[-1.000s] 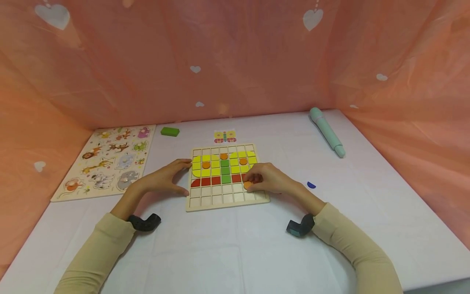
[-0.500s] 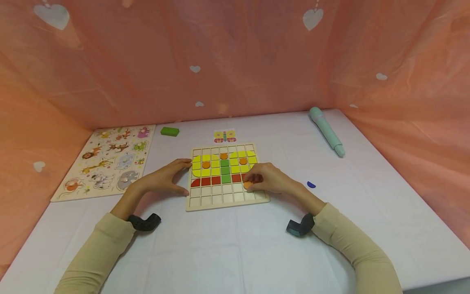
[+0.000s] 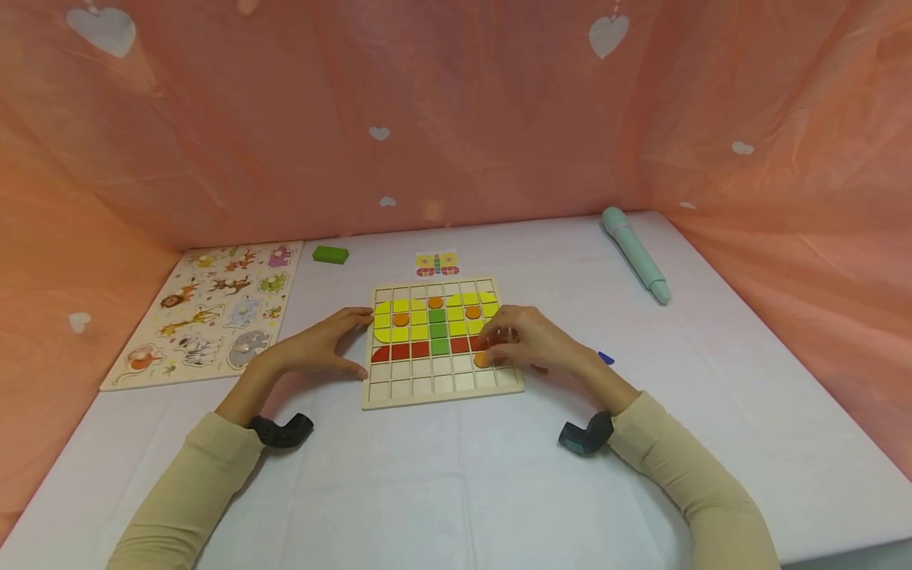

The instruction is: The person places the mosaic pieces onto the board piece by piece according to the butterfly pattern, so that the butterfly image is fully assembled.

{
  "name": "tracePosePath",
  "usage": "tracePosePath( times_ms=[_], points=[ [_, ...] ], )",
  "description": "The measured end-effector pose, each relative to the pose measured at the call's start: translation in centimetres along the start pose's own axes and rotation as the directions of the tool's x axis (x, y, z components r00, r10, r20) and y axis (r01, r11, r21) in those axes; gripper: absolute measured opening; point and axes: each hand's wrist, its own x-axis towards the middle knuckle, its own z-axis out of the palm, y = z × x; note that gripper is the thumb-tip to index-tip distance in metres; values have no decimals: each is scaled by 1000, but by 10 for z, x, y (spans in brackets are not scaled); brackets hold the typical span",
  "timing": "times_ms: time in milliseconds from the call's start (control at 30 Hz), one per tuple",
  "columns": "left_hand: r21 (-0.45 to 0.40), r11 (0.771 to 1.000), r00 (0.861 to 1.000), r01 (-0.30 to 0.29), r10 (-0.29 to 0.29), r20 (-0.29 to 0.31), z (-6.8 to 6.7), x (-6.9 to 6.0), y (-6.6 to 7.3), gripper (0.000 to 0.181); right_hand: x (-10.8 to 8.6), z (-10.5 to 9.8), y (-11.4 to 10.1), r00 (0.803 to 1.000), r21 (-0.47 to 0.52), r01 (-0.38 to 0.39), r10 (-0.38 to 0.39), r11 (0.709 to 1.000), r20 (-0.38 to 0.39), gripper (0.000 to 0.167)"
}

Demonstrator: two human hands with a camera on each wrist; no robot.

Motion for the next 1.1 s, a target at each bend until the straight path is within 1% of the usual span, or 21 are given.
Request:
tracePosePath(
  times_ms=[100,167,200,267,333,433,567,633,700,800,900,1100],
  points=[
    [1,1000,1000,-2,2,0,0,0,0,96,-4,-14,6,993,-26,2,-5,1000,-114,21],
    [1,1000,1000,1,-1,1,0,0,0,96,-8,-24,13,985,-54,-14,5,998,-170,20],
    [1,1000,1000,4,-4,1,0,0,0,96,-10,-28,16,983,-68,-27,14,997,-185,21],
    [4,1000,1000,10,-10,2,-1,0,0,96,-15,-34,24,981,-88,-52,34,995,-191,22],
    [6,1000,1000,9,-9,2,-1,-1,0,95,-20,-38,33,984,-98,-78,61,992,-169,22],
    [4,1000,1000,8,-8,3,-1,-1,0,95,-28,-42,41,988,-89,-111,100,990,-114,24],
    [-7,1000,1000,5,-5,5,-1,0,0,95,-36,-46,46,989,11,-145,145,989,-1,24],
    [-9,1000,1000,2,-2,5,-1,0,1,95,-39,-48,47,984,71,-166,161,984,72,25],
    [-6,1000,1000,2,-2,3,-1,0,1,96,-41,-49,49,976,108,-182,166,977,140,26],
    [-4,1000,1000,1,-1,2,-2,0,1,96,-42,-49,50,963,121,-198,170,973,209,26],
    [-2,1000,1000,7,-7,3,-1,0,1,96,-42,-46,50,960,110,-188,159,976,232,25],
    [2,1000,1000,7,-7,2,0,1,1,95,-41,-42,50,962,56,-190,174,980,212,24]
  ],
)
